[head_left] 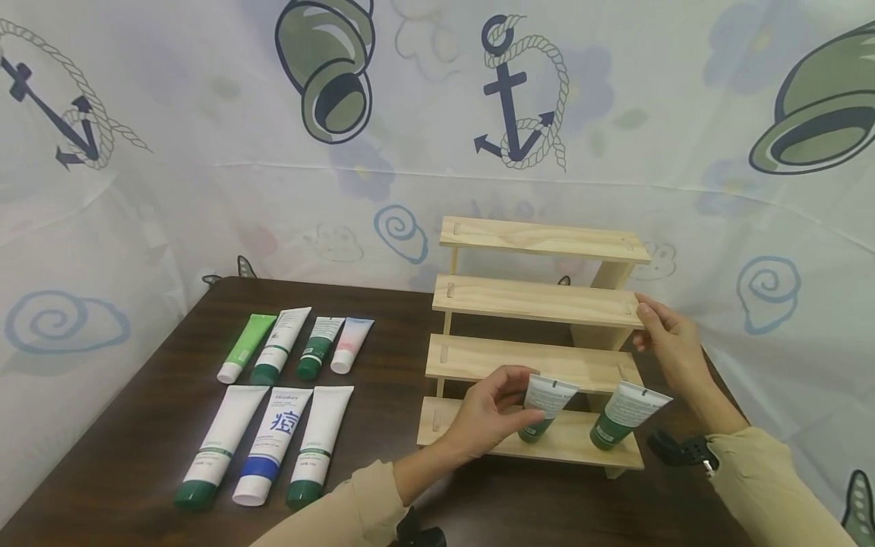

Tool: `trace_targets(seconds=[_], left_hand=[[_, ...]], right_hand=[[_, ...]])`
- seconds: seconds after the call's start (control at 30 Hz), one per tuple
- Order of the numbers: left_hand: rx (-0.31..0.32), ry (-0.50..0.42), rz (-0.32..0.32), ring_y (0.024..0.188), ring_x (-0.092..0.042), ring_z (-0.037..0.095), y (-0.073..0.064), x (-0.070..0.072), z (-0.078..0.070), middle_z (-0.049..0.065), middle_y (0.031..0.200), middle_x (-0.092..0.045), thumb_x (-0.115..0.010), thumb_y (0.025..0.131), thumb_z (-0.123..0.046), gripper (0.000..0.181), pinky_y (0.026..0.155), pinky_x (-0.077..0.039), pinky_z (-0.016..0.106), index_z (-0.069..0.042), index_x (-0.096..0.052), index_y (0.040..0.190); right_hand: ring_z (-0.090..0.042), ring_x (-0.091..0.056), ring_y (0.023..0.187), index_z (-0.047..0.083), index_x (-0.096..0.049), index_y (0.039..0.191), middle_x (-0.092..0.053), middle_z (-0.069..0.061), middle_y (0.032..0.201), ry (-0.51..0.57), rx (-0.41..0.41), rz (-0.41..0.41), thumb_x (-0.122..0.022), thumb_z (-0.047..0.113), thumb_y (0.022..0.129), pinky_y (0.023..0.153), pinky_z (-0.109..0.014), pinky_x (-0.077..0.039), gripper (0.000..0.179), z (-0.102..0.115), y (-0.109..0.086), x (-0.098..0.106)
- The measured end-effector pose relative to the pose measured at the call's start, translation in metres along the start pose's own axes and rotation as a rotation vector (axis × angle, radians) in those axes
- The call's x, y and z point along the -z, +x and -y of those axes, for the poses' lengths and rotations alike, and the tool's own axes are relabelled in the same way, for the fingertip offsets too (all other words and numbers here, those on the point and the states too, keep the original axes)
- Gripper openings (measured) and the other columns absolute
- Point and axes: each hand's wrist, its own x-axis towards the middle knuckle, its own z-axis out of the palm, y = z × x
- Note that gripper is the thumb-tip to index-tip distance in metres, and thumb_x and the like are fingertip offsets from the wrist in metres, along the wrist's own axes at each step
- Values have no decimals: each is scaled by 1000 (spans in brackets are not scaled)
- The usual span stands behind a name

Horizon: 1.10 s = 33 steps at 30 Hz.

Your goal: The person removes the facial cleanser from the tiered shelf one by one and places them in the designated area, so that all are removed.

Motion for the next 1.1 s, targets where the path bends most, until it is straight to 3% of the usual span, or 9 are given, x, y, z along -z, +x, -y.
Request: trace_targets(seconds=[0.17, 0.63, 0.87, 1.1], left_hand=[[-22, 15, -15, 111, -60, 23, 0, -4, 3, 18, 117, -61, -70, 81, 1, 42, 98, -46, 26, -1, -53, 119], [-34, 99, -64, 98, -64, 15, -3, -5, 8, 15, 108, -66, -70, 82, -4, 30, 85, -52, 22, -3, -57, 109], [18, 108, -125, 92, -66, 14, -12, 7, -6, 13, 105, -68, -72, 82, -10, 31, 82, -53, 23, -7, -60, 110], [90, 135, -177, 89, -66, 15, -26, 30, -20, 13, 104, -68, -71, 83, -15, 33, 79, -53, 25, -7, -60, 114]], right_hand=[[-1, -53, 57, -12, -31, 139, -59, 13, 72, -12, -1, 2, -49, 25, 98, 52, -14, -47, 58, 0, 0, -1], [-2, -54, 57, -12, -31, 139, -60, 12, 72, 28, 10, 15, -49, 23, 98, 52, -15, -47, 57, -2, 0, -1], [-1, -54, 57, -12, -30, 140, -59, 11, 71, 16, 2, 13, -49, 24, 98, 52, -15, -47, 58, -2, 1, 0], [-1, -54, 57, -12, -32, 139, -59, 12, 70, 5, 16, 8, -50, 24, 98, 51, -15, -47, 57, -2, 0, 0]])
